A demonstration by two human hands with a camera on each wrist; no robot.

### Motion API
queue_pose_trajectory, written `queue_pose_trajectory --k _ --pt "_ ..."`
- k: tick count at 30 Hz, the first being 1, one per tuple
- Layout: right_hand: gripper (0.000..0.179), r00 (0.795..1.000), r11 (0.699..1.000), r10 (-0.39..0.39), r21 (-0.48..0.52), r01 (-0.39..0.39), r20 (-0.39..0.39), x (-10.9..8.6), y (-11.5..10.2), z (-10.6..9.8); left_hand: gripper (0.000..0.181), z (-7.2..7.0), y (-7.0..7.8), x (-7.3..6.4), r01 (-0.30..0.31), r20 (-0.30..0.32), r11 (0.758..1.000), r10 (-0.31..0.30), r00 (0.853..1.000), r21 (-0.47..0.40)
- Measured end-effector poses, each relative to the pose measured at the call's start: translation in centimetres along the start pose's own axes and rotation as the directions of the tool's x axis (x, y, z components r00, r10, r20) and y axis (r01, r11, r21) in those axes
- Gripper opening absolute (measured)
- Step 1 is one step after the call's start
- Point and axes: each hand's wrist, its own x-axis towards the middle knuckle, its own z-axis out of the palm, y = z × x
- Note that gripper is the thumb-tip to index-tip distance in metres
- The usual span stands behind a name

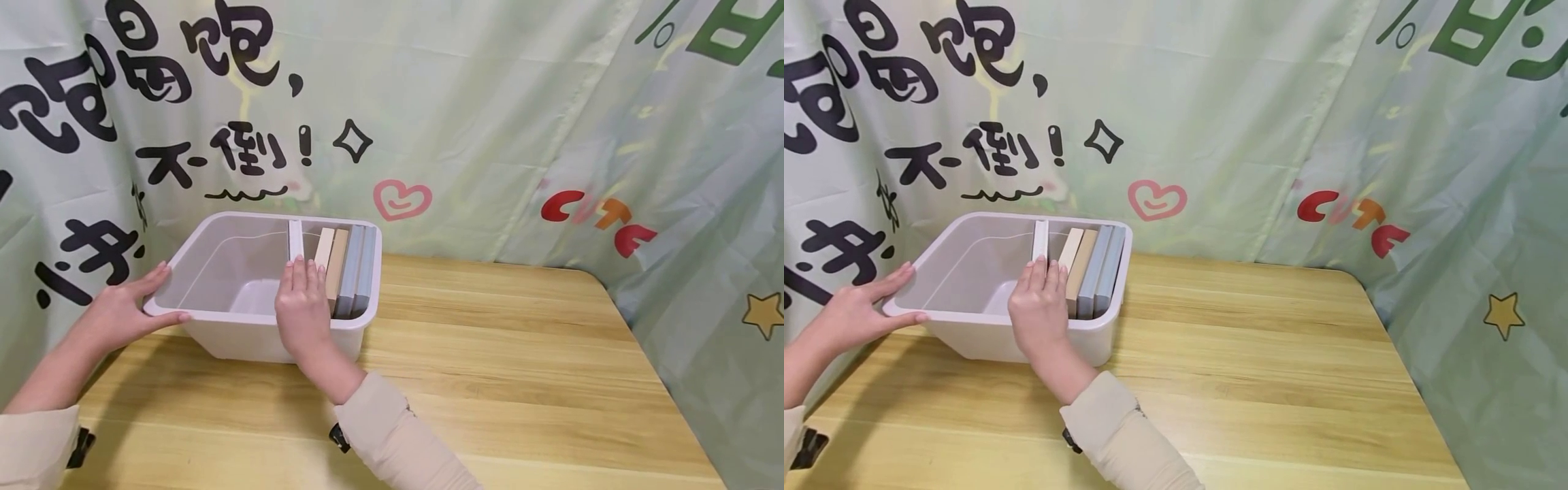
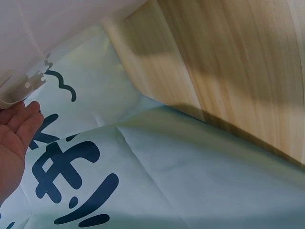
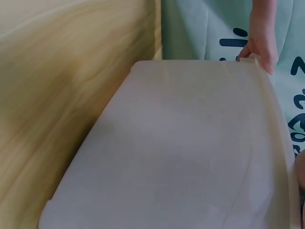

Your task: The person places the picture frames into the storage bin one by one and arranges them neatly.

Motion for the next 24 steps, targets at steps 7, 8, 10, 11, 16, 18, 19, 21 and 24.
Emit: queue_pose_trajectory --k 7,8,10,11,16,18,19,21,24 --pt "0.023 0.993 0.995 0.064 -0.082 -0.055 0.101 0.53 -0.76 -0.31 0.093 0.09 -0.13 0.02 -0.003 -0.006 1.000 0.003 1.000 -0.007" --pt "0.023 0.993 0.994 0.073 -0.088 -0.065 0.097 0.58 -0.80 -0.31 0.093 0.11 -0.14 0.04 -0.004 -0.009 1.000 0.004 1.000 -0.010" --pt "0.022 0.992 0.992 0.088 -0.095 -0.080 0.087 0.66 -0.88 -0.28 0.094 0.11 -0.15 0.08 -0.005 -0.010 1.000 0.005 1.000 -0.016" --pt "0.021 0.992 0.991 0.095 -0.097 -0.087 0.079 0.68 -0.91 -0.25 0.094 0.09 -0.13 0.09 -0.007 -0.011 1.000 0.007 1.000 -0.017" --pt "0.021 0.991 0.989 0.116 -0.104 -0.109 0.063 0.62 -0.99 0.03 0.094 0.04 -0.07 0.14 -0.007 -0.008 1.000 0.007 1.000 -0.023" --pt "0.022 0.990 0.989 0.118 -0.103 -0.110 0.075 0.55 -0.98 0.11 0.094 0.04 -0.05 0.14 -0.007 -0.009 1.000 0.006 1.000 -0.023" --pt "0.022 0.990 0.989 0.119 -0.099 -0.111 0.081 0.53 -0.96 0.13 0.094 0.04 -0.05 0.12 -0.006 -0.010 1.000 0.006 1.000 -0.023" --pt "0.023 0.988 0.989 0.121 -0.092 -0.113 0.092 0.47 -0.90 0.17 0.094 0.05 -0.07 0.09 -0.004 -0.010 1.000 0.004 1.000 -0.021" --pt "0.024 0.988 0.990 0.124 -0.085 -0.116 0.090 0.42 -0.83 0.27 0.094 0.06 -0.11 0.04 -0.005 -0.018 1.000 0.005 1.000 -0.021"
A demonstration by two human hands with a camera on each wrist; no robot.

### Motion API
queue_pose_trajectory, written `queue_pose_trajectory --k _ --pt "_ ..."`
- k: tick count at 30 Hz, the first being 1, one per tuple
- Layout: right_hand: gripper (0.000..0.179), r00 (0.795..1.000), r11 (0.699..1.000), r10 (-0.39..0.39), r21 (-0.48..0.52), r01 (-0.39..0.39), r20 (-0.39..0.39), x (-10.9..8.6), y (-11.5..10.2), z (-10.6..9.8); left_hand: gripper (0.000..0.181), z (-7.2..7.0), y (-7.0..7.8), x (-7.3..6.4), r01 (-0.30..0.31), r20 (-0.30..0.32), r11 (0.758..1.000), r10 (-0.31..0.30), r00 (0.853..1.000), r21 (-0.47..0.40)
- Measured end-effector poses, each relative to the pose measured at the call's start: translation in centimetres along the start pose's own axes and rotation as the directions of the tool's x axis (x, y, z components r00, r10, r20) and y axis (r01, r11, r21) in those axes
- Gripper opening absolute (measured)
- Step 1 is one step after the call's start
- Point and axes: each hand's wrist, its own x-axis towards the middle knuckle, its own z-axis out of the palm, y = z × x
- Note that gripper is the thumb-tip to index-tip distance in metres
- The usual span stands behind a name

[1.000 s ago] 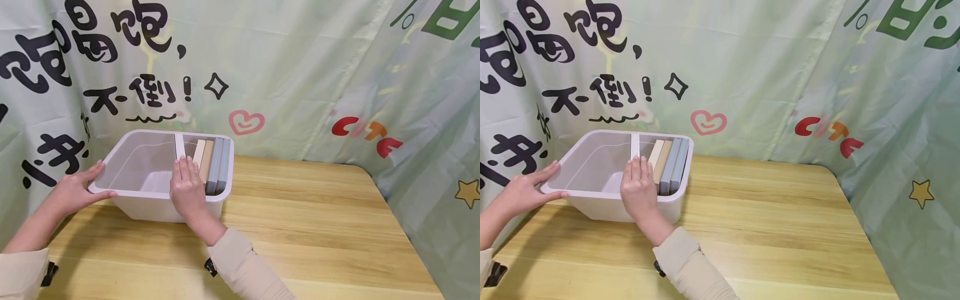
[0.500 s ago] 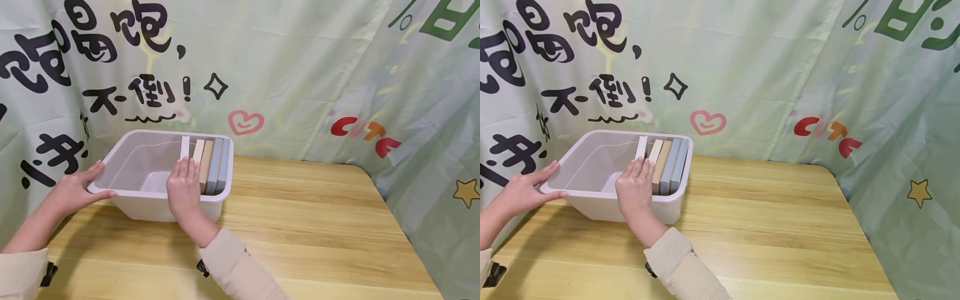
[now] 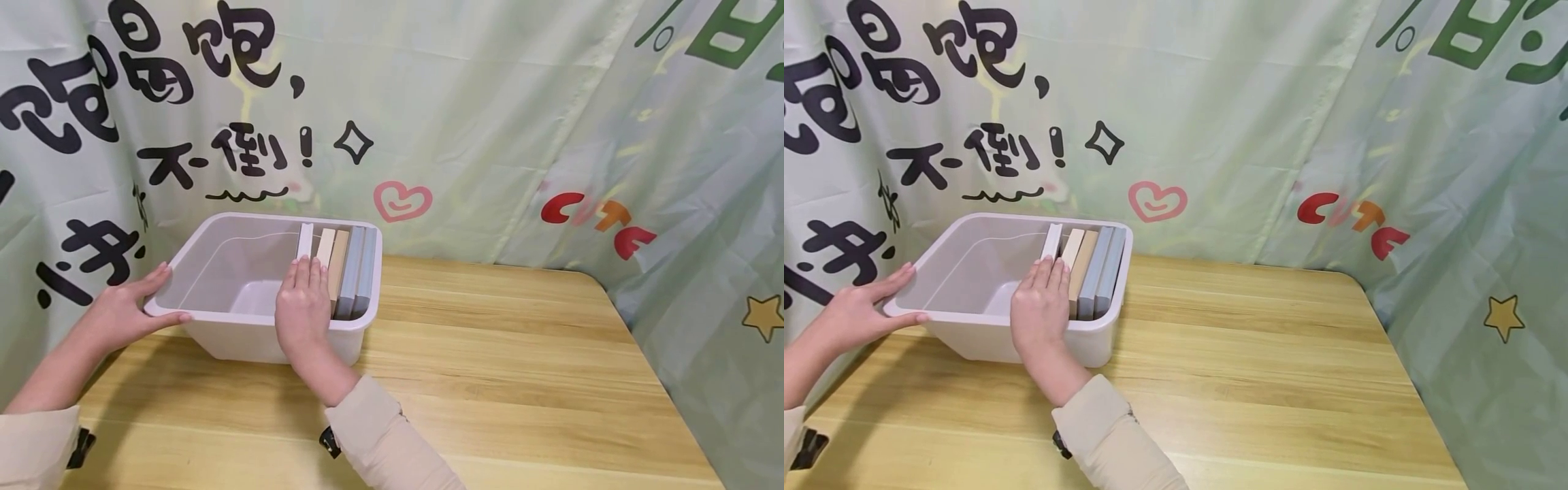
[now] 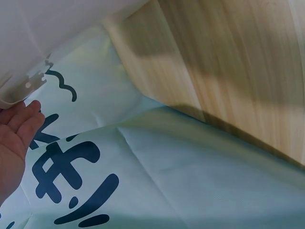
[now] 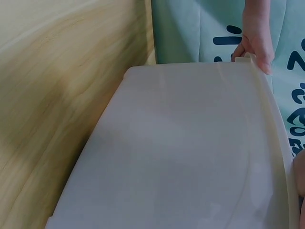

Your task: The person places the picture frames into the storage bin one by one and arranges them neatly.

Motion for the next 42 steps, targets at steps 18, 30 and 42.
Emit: queue_pose_trajectory --k 18,30,42 --pt "0.038 0.969 0.999 0.045 -0.020 -0.041 0.244 0.7 0.2 -0.6 0.092 0.5 -0.7 0.0 -0.032 -0.018 0.998 0.031 0.999 -0.046" --pt "0.035 0.987 0.878 -0.156 0.454 0.153 -0.030 0.5 4.2 -1.7 0.072 0.1 -0.3 0.4 -0.091 -0.017 0.991 0.090 0.996 -0.100" --pt "0.045 0.972 0.791 -0.235 0.578 0.200 -0.014 2.5 13.2 -2.8 0.077 -1.9 5.8 2.3 -0.011 0.040 0.990 0.017 0.999 -0.140"
